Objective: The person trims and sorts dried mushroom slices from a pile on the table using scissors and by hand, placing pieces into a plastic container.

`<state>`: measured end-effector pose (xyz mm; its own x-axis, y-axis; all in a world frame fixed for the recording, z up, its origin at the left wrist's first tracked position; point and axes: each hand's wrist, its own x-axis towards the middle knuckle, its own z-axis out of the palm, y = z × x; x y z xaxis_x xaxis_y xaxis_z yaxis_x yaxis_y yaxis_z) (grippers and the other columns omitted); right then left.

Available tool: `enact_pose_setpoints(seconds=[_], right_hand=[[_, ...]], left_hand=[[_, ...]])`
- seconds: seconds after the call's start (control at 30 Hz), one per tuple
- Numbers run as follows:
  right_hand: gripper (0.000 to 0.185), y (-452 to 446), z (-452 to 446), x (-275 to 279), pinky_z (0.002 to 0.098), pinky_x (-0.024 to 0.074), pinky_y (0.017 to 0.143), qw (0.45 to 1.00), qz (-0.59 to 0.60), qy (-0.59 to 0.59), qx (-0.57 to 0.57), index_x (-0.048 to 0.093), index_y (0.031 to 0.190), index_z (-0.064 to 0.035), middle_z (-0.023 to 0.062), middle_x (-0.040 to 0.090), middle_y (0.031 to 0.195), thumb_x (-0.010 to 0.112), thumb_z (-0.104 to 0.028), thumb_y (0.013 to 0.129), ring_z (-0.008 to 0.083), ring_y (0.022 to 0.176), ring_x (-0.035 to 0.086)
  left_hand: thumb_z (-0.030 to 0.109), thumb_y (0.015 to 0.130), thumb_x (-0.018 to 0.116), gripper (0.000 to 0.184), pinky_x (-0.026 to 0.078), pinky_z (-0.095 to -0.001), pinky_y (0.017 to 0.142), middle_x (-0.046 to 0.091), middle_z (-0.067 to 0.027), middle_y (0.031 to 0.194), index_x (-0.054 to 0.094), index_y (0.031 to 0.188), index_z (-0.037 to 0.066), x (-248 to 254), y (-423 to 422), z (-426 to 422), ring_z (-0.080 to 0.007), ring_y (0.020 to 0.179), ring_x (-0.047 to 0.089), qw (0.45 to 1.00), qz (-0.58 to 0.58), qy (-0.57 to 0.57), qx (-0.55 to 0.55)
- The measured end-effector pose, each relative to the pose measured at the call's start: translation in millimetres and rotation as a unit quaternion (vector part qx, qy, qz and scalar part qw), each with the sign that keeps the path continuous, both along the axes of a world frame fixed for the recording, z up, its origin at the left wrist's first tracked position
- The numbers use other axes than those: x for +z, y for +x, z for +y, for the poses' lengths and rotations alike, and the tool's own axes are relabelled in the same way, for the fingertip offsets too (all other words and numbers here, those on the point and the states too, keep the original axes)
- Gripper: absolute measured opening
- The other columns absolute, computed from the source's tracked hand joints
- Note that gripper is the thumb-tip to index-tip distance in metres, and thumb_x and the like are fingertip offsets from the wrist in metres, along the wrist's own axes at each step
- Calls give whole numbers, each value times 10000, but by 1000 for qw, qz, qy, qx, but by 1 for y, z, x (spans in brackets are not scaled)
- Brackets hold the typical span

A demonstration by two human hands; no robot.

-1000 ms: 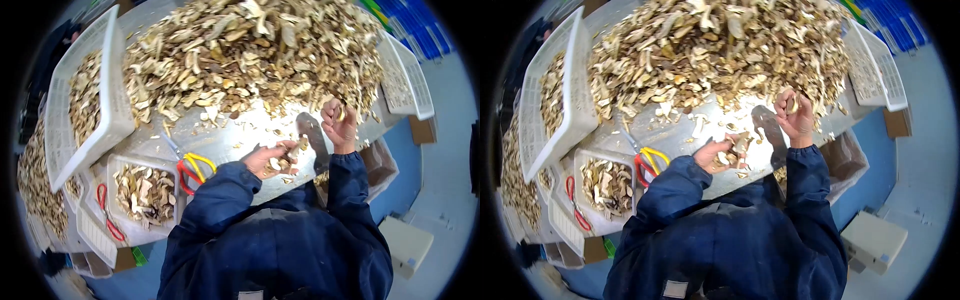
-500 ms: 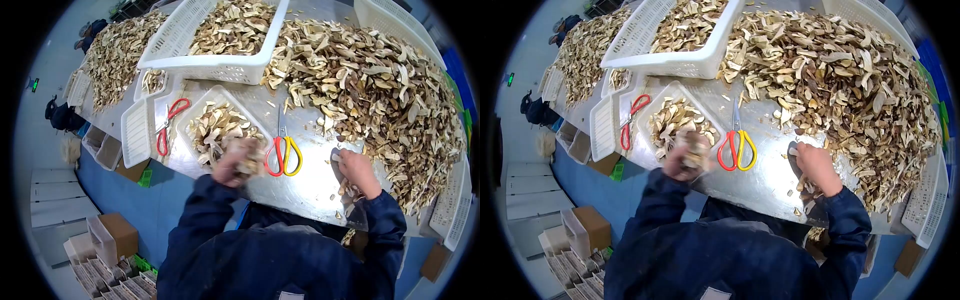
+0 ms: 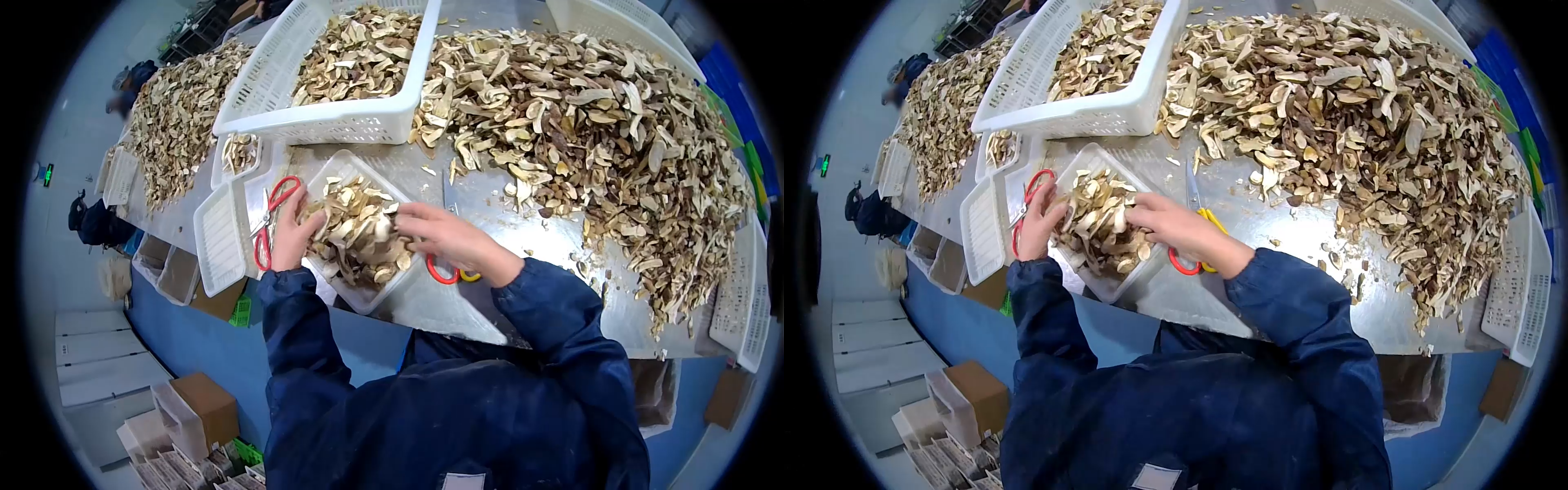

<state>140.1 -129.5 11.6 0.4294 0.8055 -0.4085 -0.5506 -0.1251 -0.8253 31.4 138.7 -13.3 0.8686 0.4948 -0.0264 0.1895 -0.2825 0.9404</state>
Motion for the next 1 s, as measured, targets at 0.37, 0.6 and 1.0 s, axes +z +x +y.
enact_pose_setpoints(seconds=[0.37, 0.6, 1.0], right_hand=[[216, -26, -223, -4, 207, 474, 688, 969, -35, -36, -240, 627, 1044, -6, 65, 675, 945, 550, -164, 918, 103, 870, 623], [228, -81, -342, -42, 301, 499, 729, 822, -90, -73, -558, 577, 1120, -13, 87, 622, 935, 538, -114, 919, 166, 845, 604], [145, -46, -203, -29, 203, 434, 609, 919, -216, -135, -302, 625, 997, -10, 19, 651, 830, 580, -85, 882, 82, 695, 578]], left_hand=[[75, 898, 522, 322, 460, -298, 875, 591, -94, 1085, 521, 1193, -52, 39, 23, -154, -222, 1009, 582, 948, -84, -204, -229], [45, 832, 613, 181, 467, -293, 662, 625, -113, 847, 645, 1010, 51, 43, 33, -174, -218, 723, 601, 959, 20, 182, -218], [169, 747, 641, 208, 450, -414, 722, 577, -134, 821, 676, 930, 76, -3, 35, -82, -320, 840, 564, 897, 115, 425, -39]])
